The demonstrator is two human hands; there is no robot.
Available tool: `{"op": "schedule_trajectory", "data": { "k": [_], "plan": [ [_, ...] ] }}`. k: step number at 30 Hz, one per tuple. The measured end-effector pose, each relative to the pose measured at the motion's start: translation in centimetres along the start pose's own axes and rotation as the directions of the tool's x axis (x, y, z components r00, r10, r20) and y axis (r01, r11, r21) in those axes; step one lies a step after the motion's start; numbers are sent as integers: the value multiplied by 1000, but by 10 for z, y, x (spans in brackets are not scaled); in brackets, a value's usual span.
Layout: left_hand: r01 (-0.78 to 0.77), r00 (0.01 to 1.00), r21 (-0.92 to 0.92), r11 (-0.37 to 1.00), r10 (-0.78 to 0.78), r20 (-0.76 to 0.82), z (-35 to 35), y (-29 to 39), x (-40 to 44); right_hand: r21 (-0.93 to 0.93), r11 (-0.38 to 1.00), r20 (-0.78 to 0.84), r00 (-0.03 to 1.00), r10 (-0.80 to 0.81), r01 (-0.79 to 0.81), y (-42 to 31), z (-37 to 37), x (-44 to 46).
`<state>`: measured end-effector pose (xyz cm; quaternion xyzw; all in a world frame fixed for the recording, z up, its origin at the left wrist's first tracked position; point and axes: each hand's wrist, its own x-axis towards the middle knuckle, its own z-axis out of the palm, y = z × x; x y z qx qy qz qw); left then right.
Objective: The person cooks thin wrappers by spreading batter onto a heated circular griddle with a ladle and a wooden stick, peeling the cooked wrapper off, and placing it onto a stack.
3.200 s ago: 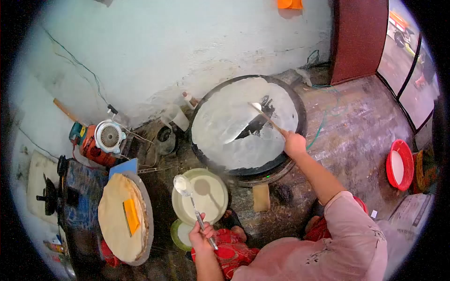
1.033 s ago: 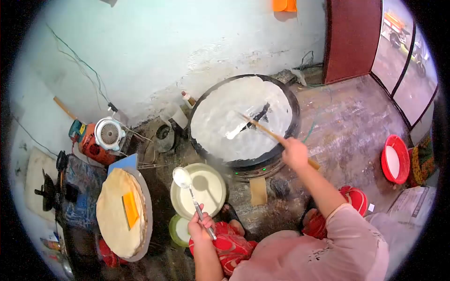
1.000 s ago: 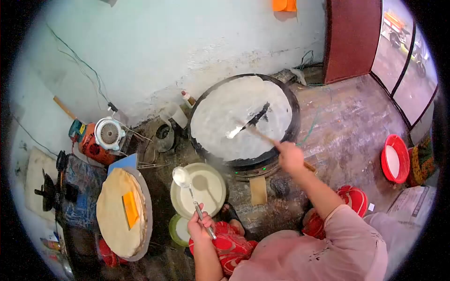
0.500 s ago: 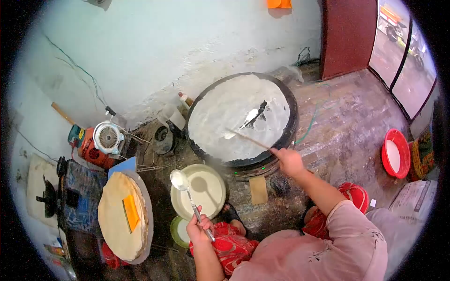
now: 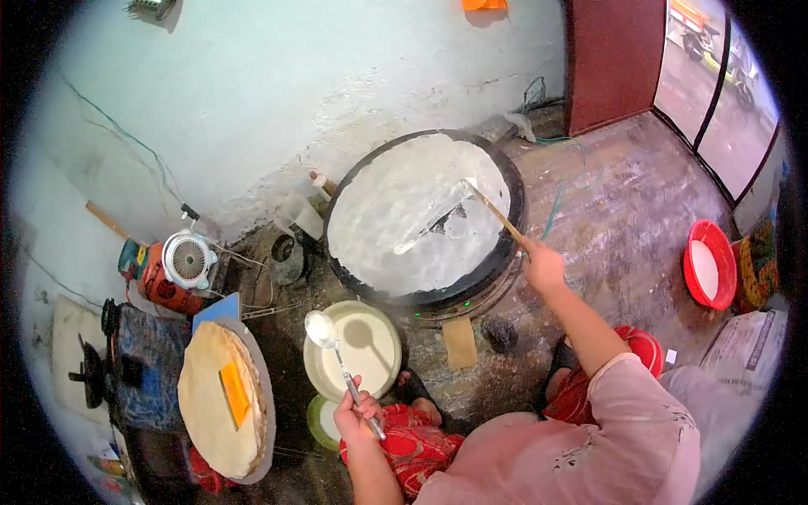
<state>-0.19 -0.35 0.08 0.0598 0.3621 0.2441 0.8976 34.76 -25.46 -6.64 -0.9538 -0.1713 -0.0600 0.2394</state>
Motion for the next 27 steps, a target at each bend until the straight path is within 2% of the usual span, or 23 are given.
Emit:
{"op": "schedule_trajectory", "data": {
  "k": [2,3,5,6,7,9,10,13,14,16,17,19,20,22,23,25,27],
  "plan": [
    [16,1000,7,1000,-16,9,1,-1,2,121,989,49,996,79,-85,1,-2,-5],
    [0,1000,7,1000,0,2,2,-2,2,120,989,44,996,81,-86,2,-3,-3],
    [-14,1000,6,1000,14,-6,2,-2,4,349,927,184,980,75,-137,5,-3,-2],
    [-27,1000,15,1000,27,-3,2,-3,5,332,942,37,998,46,-56,23,17,10],
    [-41,999,28,999,41,-4,1,-3,3,332,941,45,998,49,-61,32,13,21],
    [-45,999,29,999,46,-22,2,-5,0,258,943,191,968,161,-208,41,3,45],
    [-38,999,54,998,40,-24,2,-4,1,264,941,190,968,163,-210,43,2,42],
    [-32,999,71,997,35,-32,0,-2,3,282,957,191,981,20,-74,49,-10,30],
    [-34,999,54,998,36,-31,1,-2,2,279,958,190,982,18,-72,54,-17,26],
    [-38,999,44,998,39,-23,1,-2,2,356,913,370,927,56,-197,64,-31,23],
    [-36,999,43,998,37,-26,2,-4,1,353,914,372,926,58,-199,65,-29,22],
    [-46,999,45,998,46,-13,6,-7,-3,268,905,226,934,275,-331,61,-20,20],
    [-23,1000,32,999,22,18,3,-5,-3,269,904,227,934,277,-333,55,-10,15],
    [-8,1000,25,1000,8,14,1,-4,-1,242,956,206,971,118,-167,30,9,0],
    [7,1000,12,1000,-8,12,1,-4,-1,242,956,206,972,115,-164,19,10,-6],
    [4,1000,26,1000,-3,-19,0,-3,-4,158,987,226,974,-8,-28,-1,-8,-19],
    [21,999,4,1000,-21,28,-4,0,-1,97,993,250,968,35,-61,-1,-25,-23]
  ]
}}
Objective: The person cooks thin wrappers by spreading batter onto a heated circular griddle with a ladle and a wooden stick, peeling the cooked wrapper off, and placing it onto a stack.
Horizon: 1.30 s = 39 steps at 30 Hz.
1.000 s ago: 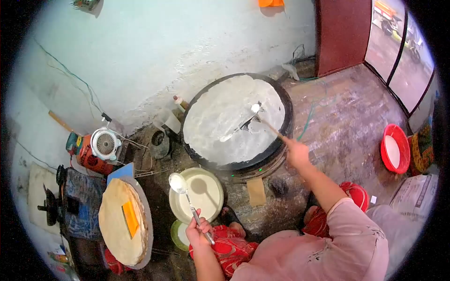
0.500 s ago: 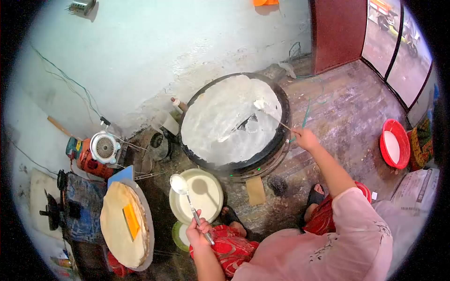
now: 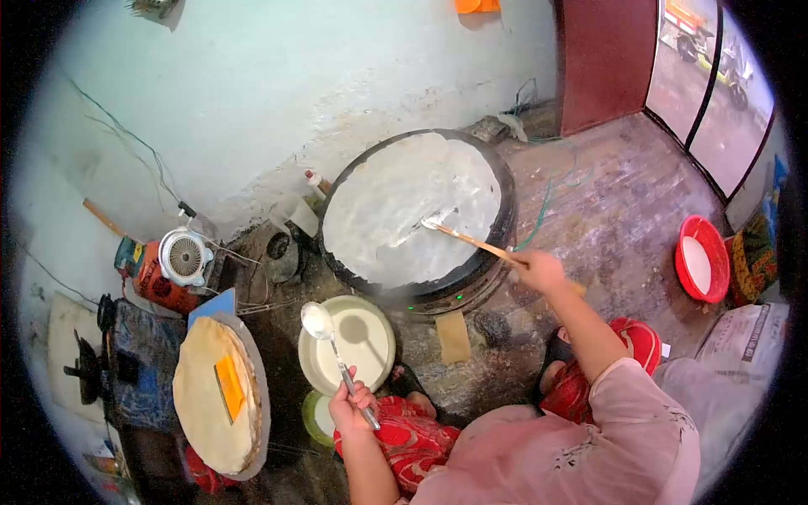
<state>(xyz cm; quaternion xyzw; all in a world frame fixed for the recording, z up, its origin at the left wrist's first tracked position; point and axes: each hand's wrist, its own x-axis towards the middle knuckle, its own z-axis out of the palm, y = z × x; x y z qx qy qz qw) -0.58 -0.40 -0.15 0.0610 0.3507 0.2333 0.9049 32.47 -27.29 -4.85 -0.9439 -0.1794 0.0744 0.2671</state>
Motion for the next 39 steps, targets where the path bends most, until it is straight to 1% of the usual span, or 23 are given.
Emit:
{"op": "schedule_trajectory", "data": {
  "k": [2,3,4,6,7,10,12,14,15,16,18,19,22,23,27,30,32,34,35,36,37,38,39],
  "plan": [
    [-20,999,14,1000,21,-26,5,-1,-5,17,998,-151,986,68,-66,17,-6,-7],
    [-42,997,35,999,44,-58,6,-2,-7,4,988,-209,966,155,-157,31,7,-3],
    [-41,997,30,999,43,-61,4,-2,-8,0,988,-207,966,152,-156,31,17,-4],
    [-43,998,27,999,44,-33,3,0,-8,124,965,-3,972,234,-232,28,38,-11],
    [-43,999,26,999,44,-33,4,0,-8,212,972,-46,993,112,-100,14,47,-19],
    [-51,998,29,998,52,-36,3,-1,-10,206,978,0,999,44,-43,-29,50,-31],
    [-33,998,39,999,36,-61,3,0,-12,266,963,-1,999,33,-31,-28,51,-23],
    [-15,999,13,1000,15,-33,0,4,-12,295,944,-88,980,179,-146,-17,52,-16],
    [-44,998,38,998,45,-41,1,3,-12,200,966,-97,978,184,-162,-19,50,-19],
    [-71,996,65,995,75,-52,0,2,-13,195,968,-95,979,179,-158,-23,50,-25],
    [-66,997,49,997,69,-47,-5,4,-12,165,986,11,999,31,-32,-35,55,-39],
    [-85,995,68,994,88,-42,-4,4,-12,151,988,44,999,22,-28,-41,57,-44],
    [-91,995,64,994,93,-38,-6,7,-15,215,977,-9,1000,-3,5,-36,68,-44],
    [-74,996,41,996,75,-37,-7,8,-15,118,989,139,988,70,-87,-33,67,-41],
    [-68,997,22,997,69,-23,-7,11,-17,-62,988,281,948,151,-139,-24,83,-43],
    [-88,996,71,994,90,-20,-12,13,-23,118,934,506,830,236,-337,-20,96,-43],
    [-87,996,2,996,87,1,-20,17,-18,427,809,620,782,63,-404,-54,56,-62],
    [-93,996,-15,996,93,-9,-22,20,-19,657,577,666,731,-145,-484,-97,21,-80],
    [-93,996,-25,995,93,-15,-23,21,-19,730,432,662,706,-252,-530,-112,20,-83],
    [-104,994,-34,994,103,-25,-24,23,-19,722,439,671,695,-259,-534,-121,37,-83],
    [-105,994,-15,994,105,-14,-25,25,-19,838,526,354,877,-326,-144,-125,64,-86],
    [-108,994,3,994,108,-4,-26,27,-20,785,558,-2,903,-429,267,-130,85,-92],
    [-102,995,-34,994,102,-13,-26,29,-19,757,580,-31,904,-427,300,-139,100,-101]
  ]
}}
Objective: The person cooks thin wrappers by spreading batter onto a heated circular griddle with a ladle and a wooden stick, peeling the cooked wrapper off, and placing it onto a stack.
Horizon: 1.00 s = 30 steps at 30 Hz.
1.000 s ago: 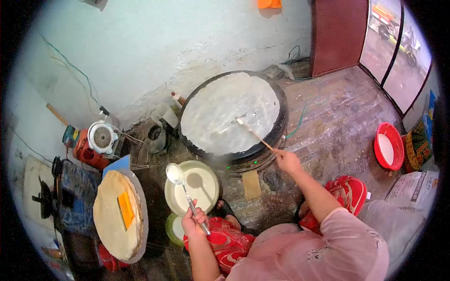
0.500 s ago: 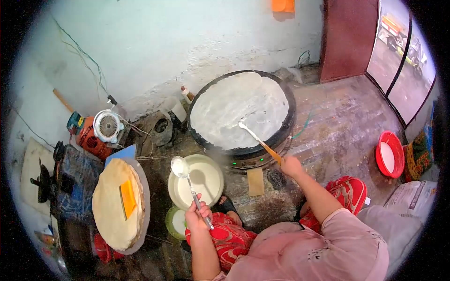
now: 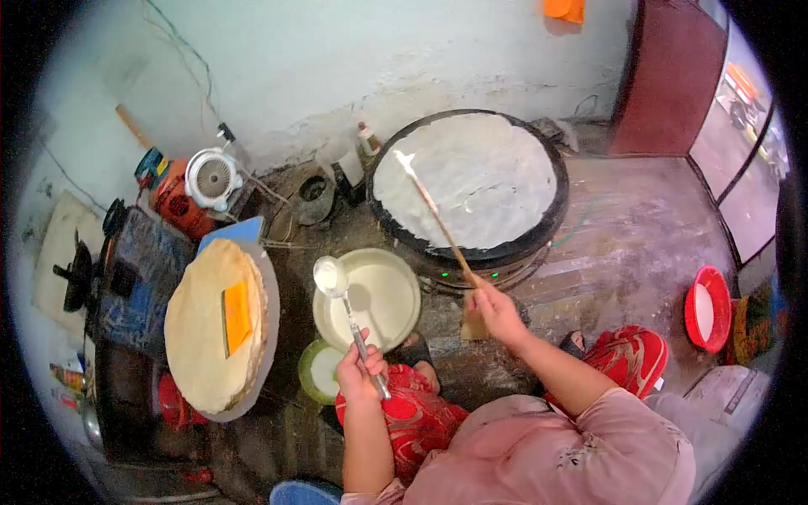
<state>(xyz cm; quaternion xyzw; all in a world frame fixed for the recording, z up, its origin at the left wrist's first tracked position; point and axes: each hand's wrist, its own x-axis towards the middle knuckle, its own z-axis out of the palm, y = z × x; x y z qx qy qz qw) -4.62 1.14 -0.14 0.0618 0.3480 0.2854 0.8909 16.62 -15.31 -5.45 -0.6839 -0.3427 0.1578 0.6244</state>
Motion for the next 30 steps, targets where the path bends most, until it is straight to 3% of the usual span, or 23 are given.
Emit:
{"op": "schedule_trajectory", "data": {
  "k": [1,2,3,4,6,9,11,13,15,17,19,20,22,23,25,27,29,30],
  "plan": [
    [-24,1000,18,1000,24,-15,1,2,-1,-58,993,87,991,104,-99,-14,15,-6],
    [-38,999,26,999,38,-16,0,3,0,-378,918,235,947,220,-120,45,33,-6],
    [-50,999,36,998,51,-15,-3,3,2,-657,751,330,871,363,-65,102,50,-7],
    [-32,999,-4,999,32,-8,-5,5,3,-649,758,340,867,364,-64,102,55,-14],
    [-27,1000,-7,1000,27,-8,-4,6,3,-548,805,359,804,474,-230,99,59,-11],
    [-21,1000,-53,998,21,0,-9,6,-1,-452,843,321,828,459,-292,103,60,-15],
    [-1,1000,-78,997,2,19,-11,8,-1,-536,813,266,869,416,-225,83,42,-15],
    [9,999,-82,997,-6,34,-13,10,0,-573,763,188,858,478,-300,25,12,-12],
    [-7,999,-67,998,10,39,-15,12,-1,-553,803,70,949,309,-221,34,-15,-17],
    [-23,1000,-64,998,23,7,-12,12,-4,-459,787,-86,902,423,-413,35,-45,-13],
    [-56,997,-43,998,54,-51,-2,9,-10,-346,879,-250,936,250,-327,74,-83,-9],
    [-49,998,-39,998,47,-45,0,7,-10,-346,879,-260,934,247,-329,75,-97,-6],
    [-96,994,-34,995,95,-49,3,5,-11,-387,761,-496,813,305,-521,66,-113,2],
    [-92,995,-29,995,91,-46,3,4,-12,-384,761,-501,810,305,-524,64,-109,-3],
    [-90,996,-55,994,90,-3,6,4,-11,-572,764,-129,953,274,-297,54,-86,-12],
    [-60,998,-80,995,61,4,7,11,-12,-583,776,156,905,396,-239,38,-73,-20],
    [-36,999,-105,994,39,24,10,19,-18,-506,822,147,913,380,-261,29,-85,-12],
    [-2,999,-144,990,9,44,8,24,-20,-367,851,-61,923,381,-376,54,-99,-4]
  ]
}}
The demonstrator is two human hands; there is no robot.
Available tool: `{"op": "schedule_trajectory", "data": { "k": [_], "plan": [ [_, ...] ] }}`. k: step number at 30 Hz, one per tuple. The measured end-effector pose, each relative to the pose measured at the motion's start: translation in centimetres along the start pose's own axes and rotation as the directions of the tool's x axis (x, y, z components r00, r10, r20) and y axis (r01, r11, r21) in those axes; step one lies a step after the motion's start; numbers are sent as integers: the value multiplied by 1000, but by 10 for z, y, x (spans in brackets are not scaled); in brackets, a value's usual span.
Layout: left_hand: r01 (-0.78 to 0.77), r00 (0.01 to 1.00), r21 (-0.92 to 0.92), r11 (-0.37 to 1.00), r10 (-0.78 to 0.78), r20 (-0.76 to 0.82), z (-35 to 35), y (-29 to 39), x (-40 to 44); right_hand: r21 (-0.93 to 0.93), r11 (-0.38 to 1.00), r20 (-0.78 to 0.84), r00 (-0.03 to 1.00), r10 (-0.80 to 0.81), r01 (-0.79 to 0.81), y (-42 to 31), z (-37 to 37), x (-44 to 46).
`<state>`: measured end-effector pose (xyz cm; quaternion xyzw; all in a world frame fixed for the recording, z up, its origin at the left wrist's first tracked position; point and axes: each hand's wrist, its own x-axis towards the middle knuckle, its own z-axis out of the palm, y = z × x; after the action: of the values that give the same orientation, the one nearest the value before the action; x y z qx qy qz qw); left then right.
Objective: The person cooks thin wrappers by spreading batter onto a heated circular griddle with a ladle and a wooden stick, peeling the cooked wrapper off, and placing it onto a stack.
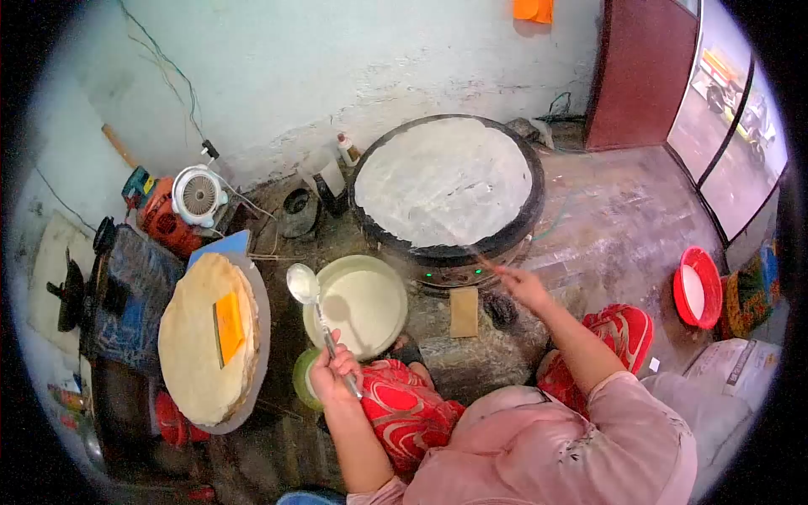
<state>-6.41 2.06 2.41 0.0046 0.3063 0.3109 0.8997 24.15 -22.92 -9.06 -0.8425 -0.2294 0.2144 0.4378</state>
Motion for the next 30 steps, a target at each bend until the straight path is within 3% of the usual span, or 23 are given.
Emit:
{"op": "schedule_trajectory", "data": {
  "k": [1,5,7,8,9,11,16,17,19,20,21,22,25,28,30],
  "plan": [
    [20,1000,7,1000,-19,-3,-3,8,0,166,984,-179,979,101,-72,22,-6,15],
    [18,1000,80,997,-16,-22,-20,30,2,223,953,-303,915,268,-205,65,-19,33],
    [53,998,176,983,-49,-26,-37,42,12,-99,980,-108,977,-182,171,34,-5,4],
    [58,996,222,973,-43,-75,-38,44,15,-47,989,90,985,147,-143,-5,-21,-8],
    [62,996,223,973,-45,-77,-46,48,21,-47,988,89,985,151,-147,-2,-26,-4],
    [116,985,378,919,-57,-162,-73,59,40,-75,975,-265,946,184,-210,11,-36,1],
    [242,964,435,867,-165,-207,-121,58,75,-156,987,-421,907,-21,-49,61,-36,11],
    [209,970,542,814,-102,-221,-127,55,80,-91,988,-375,924,79,-121,64,-37,10],
    [265,955,461,847,-166,-244,-140,54,95,-31,980,-324,929,178,-198,41,-47,2],
    [268,955,462,845,-170,-243,-146,51,102,105,959,-275,919,284,-265,23,-54,-2],
    [232,959,522,821,-103,-264,-148,46,105,236,913,-210,900,383,-333,13,-57,-5],
    [198,960,581,789,-36,-279,-150,42,108,238,911,-214,897,387,-336,30,-55,3],
    [208,953,602,771,-22,-301,-153,37,117,-67,987,-275,954,121,-145,59,-50,28],
    [184,958,598,780,-6,-286,-156,34,125,49,982,-253,949,190,-183,55,-42,38],
    [198,950,574,795,-11,-312,-159,36,127,-286,955,-403,914,-44,-80,50,-35,40]
  ]
}}
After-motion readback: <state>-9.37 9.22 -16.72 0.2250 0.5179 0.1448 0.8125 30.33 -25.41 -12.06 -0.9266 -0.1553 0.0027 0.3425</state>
